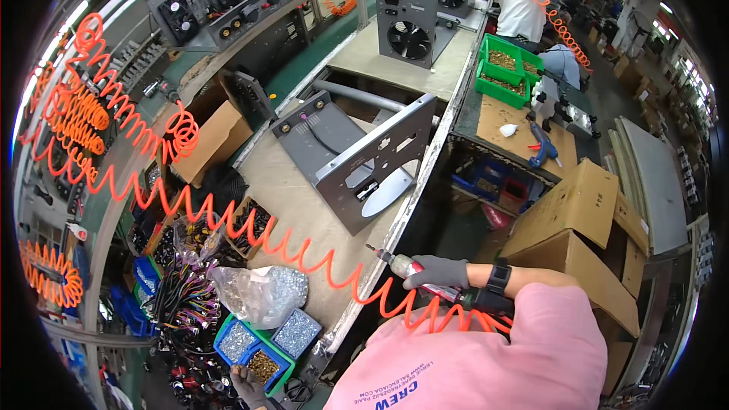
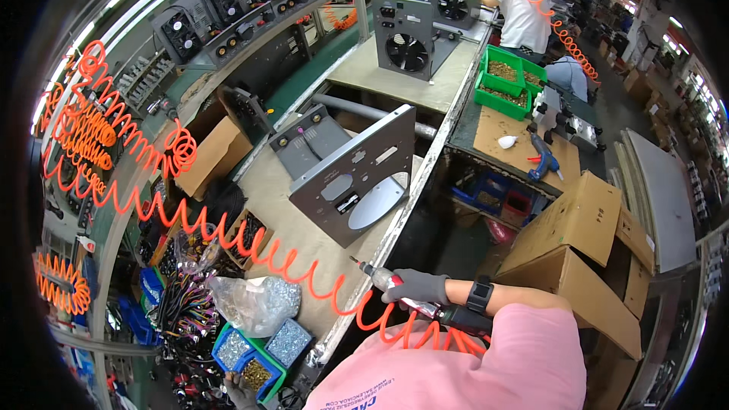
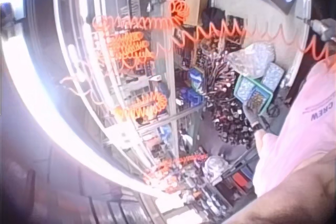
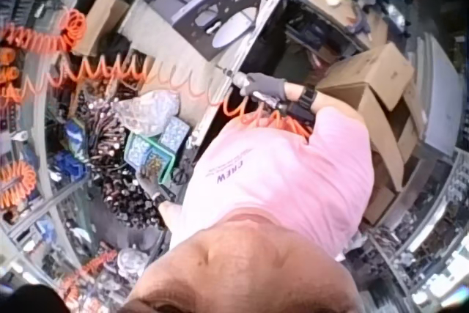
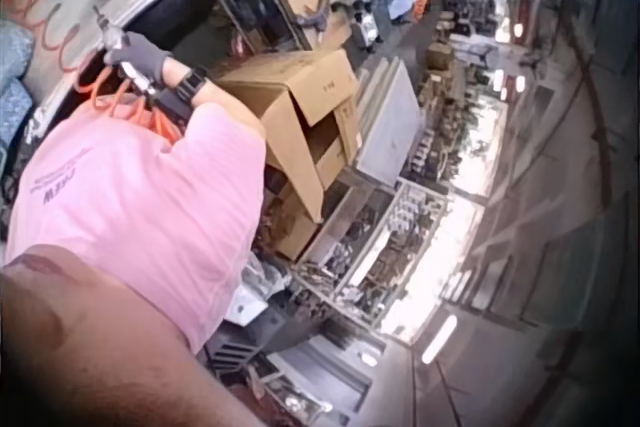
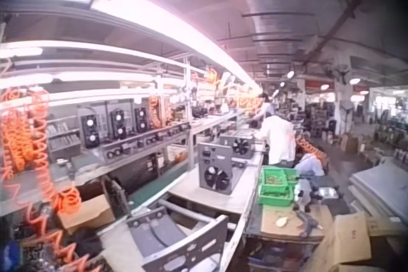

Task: Assembling an industrial electronic housing by installing a fan, internal wiring, and components using air tools and glue.

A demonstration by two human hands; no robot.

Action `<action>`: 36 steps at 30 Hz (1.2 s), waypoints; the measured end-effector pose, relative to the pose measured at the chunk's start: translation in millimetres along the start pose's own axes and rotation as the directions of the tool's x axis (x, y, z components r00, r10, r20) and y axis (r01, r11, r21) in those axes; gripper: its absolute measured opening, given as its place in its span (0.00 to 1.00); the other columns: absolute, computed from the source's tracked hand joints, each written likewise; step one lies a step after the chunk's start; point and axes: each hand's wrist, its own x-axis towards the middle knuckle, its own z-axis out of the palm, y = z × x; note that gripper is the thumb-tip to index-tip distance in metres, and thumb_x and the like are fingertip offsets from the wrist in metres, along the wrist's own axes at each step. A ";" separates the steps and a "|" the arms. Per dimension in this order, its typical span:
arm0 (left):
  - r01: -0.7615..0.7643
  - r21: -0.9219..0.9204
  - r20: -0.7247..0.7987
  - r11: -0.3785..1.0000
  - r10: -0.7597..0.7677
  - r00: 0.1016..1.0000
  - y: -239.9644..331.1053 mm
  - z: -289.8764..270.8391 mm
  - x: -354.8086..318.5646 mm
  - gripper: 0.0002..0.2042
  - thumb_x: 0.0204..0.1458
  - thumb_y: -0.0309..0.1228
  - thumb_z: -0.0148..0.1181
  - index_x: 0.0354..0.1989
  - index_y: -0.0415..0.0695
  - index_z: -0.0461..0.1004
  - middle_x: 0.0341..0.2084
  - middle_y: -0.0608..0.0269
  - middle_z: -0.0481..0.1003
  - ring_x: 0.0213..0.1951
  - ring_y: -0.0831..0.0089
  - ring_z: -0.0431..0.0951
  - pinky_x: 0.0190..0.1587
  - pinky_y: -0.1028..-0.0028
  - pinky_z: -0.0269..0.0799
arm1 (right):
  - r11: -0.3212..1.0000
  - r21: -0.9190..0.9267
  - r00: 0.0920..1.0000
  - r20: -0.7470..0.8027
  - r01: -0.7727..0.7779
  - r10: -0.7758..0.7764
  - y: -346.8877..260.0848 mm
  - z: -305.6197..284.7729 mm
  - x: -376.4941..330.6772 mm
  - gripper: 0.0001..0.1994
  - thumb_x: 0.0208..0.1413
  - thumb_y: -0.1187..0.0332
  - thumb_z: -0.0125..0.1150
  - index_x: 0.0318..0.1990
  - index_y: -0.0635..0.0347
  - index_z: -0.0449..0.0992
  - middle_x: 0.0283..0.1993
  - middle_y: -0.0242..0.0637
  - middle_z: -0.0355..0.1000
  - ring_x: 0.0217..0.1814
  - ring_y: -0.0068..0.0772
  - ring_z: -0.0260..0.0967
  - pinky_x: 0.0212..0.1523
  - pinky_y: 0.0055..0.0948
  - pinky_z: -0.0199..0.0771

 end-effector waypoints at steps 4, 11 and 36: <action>0.026 -0.184 -0.021 0.983 -0.030 0.999 -34.0 103.4 -1.1 0.07 0.50 0.32 0.52 0.34 0.43 0.64 0.24 0.70 0.62 0.20 0.83 0.57 0.19 0.84 0.52 | 1.000 0.010 1.000 -0.005 0.019 -0.019 -7.2 6.6 -2.6 0.20 0.44 0.61 0.61 0.42 0.61 0.62 0.25 0.30 0.63 0.21 0.19 0.63 0.19 0.20 0.66; 0.072 0.512 0.289 0.856 -0.251 0.924 -134.8 190.0 51.0 0.11 0.52 0.28 0.46 0.43 0.37 0.64 0.31 0.63 0.67 0.32 0.73 0.68 0.36 0.77 0.66 | 1.000 0.029 0.998 0.064 0.000 -0.002 -22.7 10.8 -11.4 0.22 0.45 0.62 0.60 0.44 0.59 0.60 0.23 0.31 0.62 0.18 0.19 0.62 0.16 0.20 0.66; 0.661 0.196 0.453 0.724 -0.665 0.594 -228.0 379.6 42.9 0.13 0.55 0.37 0.49 0.41 0.39 0.65 0.28 0.60 0.72 0.25 0.78 0.72 0.28 0.80 0.73 | 0.936 -0.306 0.948 -0.206 0.172 -0.242 -5.8 12.8 -24.2 0.31 0.37 0.54 0.62 0.46 0.65 0.61 0.32 0.42 0.68 0.26 0.30 0.69 0.29 0.26 0.70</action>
